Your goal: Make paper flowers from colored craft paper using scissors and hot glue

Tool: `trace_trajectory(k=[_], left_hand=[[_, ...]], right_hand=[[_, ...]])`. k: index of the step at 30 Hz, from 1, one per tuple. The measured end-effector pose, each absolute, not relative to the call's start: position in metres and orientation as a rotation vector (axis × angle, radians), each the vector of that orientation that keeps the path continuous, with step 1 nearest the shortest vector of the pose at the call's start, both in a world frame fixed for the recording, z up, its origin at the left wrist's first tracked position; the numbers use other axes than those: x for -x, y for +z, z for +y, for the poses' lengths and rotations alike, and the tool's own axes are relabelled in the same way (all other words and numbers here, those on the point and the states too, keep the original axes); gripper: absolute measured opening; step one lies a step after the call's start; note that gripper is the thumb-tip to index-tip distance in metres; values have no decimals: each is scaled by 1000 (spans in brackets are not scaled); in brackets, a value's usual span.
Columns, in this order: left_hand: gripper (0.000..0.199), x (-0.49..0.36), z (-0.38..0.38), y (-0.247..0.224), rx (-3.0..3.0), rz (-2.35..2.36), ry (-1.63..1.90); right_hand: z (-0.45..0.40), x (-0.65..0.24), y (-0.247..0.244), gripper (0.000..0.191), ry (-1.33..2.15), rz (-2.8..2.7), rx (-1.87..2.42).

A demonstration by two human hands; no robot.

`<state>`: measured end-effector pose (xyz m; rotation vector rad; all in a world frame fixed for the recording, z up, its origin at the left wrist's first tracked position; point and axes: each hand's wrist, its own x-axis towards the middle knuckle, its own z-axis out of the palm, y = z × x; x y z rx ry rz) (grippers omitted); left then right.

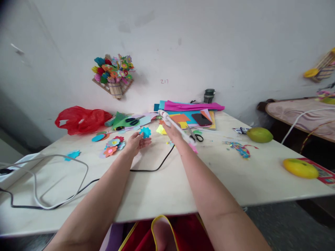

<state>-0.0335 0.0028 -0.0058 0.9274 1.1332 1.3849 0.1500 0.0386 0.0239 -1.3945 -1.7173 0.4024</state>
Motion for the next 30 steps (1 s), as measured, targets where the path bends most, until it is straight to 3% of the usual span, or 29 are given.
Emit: trace_trajectory(k=[5,9,15,30], left_hand=[[23,40,10,-15,-930,1034,1488],[15,38,11,-16,-909,1034,1497],[8,38,12,-19,-894,1052,1483],[16,39,11,-23,-889,1003,1437]], right_hand=[[32,-153,24,12,945,-1566,1051],[24,-158,20,19,1138,-1573,964],[13,-168,17,31,1191,-1700,994],[11,-171,14,29,1182,-1819,1122]])
